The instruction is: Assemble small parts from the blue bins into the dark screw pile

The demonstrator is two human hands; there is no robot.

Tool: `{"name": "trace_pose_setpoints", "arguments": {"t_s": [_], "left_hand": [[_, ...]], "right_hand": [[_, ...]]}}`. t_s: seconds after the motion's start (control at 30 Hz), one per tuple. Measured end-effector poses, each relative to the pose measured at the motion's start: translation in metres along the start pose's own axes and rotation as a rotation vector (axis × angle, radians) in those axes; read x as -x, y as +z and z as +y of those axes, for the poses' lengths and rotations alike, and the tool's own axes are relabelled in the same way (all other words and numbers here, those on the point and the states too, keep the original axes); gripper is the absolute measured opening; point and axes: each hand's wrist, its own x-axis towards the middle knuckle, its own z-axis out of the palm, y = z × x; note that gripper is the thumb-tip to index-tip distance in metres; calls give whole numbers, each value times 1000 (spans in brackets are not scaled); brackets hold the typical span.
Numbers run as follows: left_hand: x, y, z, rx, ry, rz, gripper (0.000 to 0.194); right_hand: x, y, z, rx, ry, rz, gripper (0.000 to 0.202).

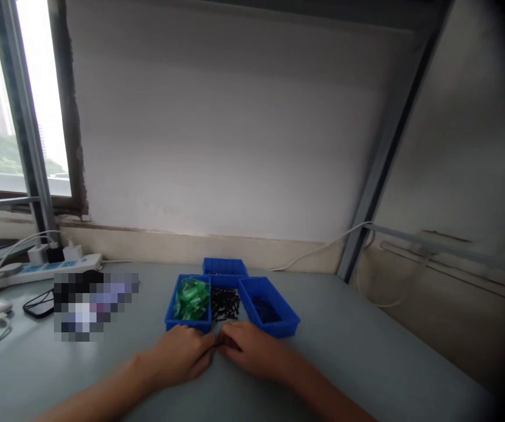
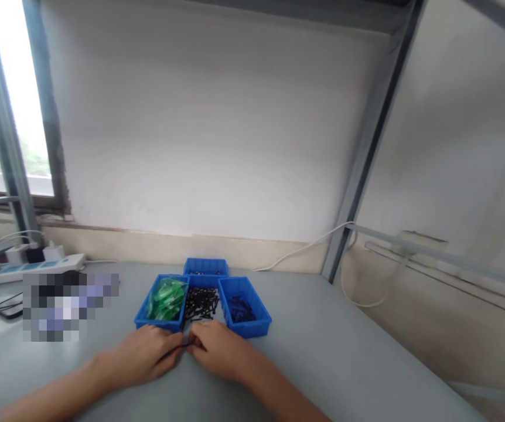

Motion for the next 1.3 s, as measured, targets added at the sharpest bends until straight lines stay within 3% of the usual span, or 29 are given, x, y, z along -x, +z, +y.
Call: {"name": "trace_pose_setpoints", "arguments": {"t_s": [0.6, 0.83, 1.07, 1.3], "left_hand": [[2, -2, 1, -24, 19, 3, 14], [2, -3, 2, -9, 129, 64, 17], [2, -1, 1, -26, 43, -14, 15], [2, 4, 0, -30, 40, 14, 16]], "right_hand": [[-1, 1, 4, 15, -91, -44, 12], [-4, 8, 8, 62, -125, -44, 10], [1, 2, 0, 0, -44, -8, 7], [3, 0, -1, -48, -88, 3, 3]]}}
